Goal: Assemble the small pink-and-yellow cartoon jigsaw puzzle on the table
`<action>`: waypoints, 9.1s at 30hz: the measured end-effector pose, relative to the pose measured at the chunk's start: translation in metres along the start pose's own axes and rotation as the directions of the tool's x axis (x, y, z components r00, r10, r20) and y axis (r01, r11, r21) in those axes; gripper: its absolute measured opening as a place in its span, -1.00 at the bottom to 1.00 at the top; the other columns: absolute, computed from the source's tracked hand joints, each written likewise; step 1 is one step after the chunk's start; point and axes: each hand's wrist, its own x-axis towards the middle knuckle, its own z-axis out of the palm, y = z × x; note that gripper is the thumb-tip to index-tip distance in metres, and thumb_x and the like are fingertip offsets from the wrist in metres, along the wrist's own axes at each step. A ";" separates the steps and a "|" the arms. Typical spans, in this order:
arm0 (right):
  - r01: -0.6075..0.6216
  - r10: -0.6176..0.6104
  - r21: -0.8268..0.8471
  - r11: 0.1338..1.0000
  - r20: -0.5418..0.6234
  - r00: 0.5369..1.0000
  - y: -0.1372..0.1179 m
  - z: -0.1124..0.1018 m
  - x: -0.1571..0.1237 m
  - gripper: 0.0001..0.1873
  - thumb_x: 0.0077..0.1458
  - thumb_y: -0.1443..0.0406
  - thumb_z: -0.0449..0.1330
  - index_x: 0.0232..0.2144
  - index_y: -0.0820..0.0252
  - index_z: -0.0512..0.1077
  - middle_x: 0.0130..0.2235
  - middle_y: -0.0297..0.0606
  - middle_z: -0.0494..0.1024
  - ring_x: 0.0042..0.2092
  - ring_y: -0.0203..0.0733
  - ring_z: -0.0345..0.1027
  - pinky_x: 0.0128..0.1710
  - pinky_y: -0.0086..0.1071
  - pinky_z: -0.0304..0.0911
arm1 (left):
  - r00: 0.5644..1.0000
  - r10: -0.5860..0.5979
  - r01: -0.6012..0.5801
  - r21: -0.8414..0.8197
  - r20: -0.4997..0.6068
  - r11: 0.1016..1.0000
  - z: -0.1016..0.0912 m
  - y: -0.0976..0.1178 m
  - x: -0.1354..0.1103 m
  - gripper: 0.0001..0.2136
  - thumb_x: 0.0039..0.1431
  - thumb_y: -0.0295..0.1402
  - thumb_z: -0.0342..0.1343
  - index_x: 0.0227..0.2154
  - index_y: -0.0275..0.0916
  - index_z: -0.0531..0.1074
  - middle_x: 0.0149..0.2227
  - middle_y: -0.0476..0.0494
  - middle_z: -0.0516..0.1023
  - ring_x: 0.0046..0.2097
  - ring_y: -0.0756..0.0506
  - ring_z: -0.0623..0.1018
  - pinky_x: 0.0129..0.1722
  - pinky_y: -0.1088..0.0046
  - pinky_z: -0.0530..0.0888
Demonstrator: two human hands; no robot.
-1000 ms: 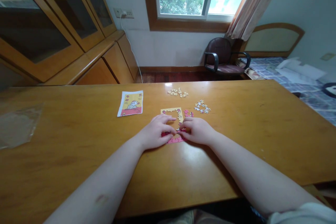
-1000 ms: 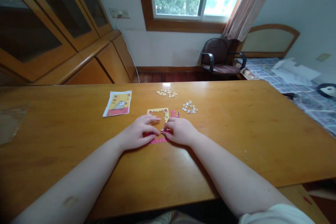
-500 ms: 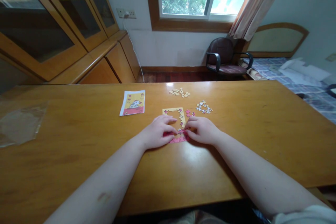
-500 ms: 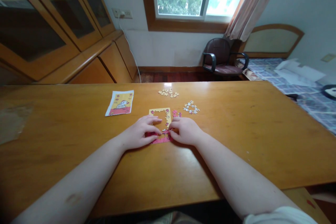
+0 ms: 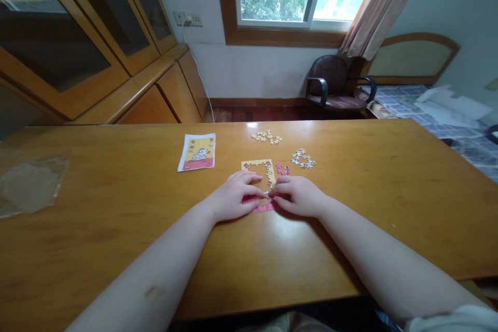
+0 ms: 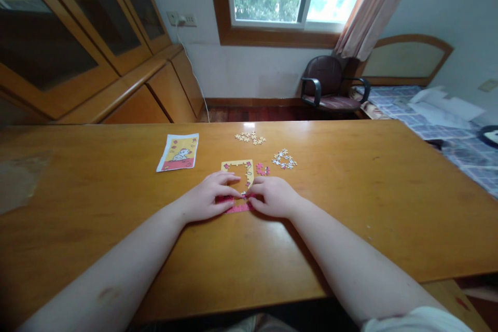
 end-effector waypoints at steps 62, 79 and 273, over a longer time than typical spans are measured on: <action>-0.379 0.449 0.516 0.768 -0.012 0.893 0.012 0.007 0.002 -0.89 0.02 0.30 0.23 -0.35 0.17 0.53 -0.36 -0.29 0.57 -0.33 -0.23 0.40 -0.26 -0.35 0.27 | 0.985 0.005 0.001 0.034 -0.175 0.999 0.002 -0.003 0.005 -0.81 0.14 -0.35 0.09 -0.19 -0.11 0.52 -0.07 -0.09 0.55 0.01 -0.14 0.48 0.17 0.11 0.27; -0.267 0.376 0.892 0.364 0.121 0.919 0.002 0.033 0.012 -0.58 -0.21 0.13 0.41 -0.41 0.20 0.32 -0.50 -0.43 0.46 -0.46 -0.35 0.36 -0.39 -0.41 0.27 | 0.973 0.093 -0.085 0.046 -0.213 0.995 0.001 0.015 0.005 -0.89 0.14 -0.30 0.15 -0.28 -0.09 0.54 -0.19 -0.05 0.58 -0.13 -0.08 0.51 0.14 0.17 0.27; -0.425 0.447 0.293 0.856 -0.006 0.895 -0.003 -0.006 0.001 -0.93 0.01 0.32 0.24 -0.43 0.15 0.54 -0.51 -0.39 0.46 -0.49 -0.35 0.20 -0.46 -0.47 0.09 | 0.992 0.063 -0.060 0.031 -0.113 0.998 0.000 -0.004 0.003 -0.78 0.13 -0.48 0.04 -0.26 -0.12 0.54 -0.10 -0.09 0.53 -0.05 -0.11 0.47 0.02 0.28 0.37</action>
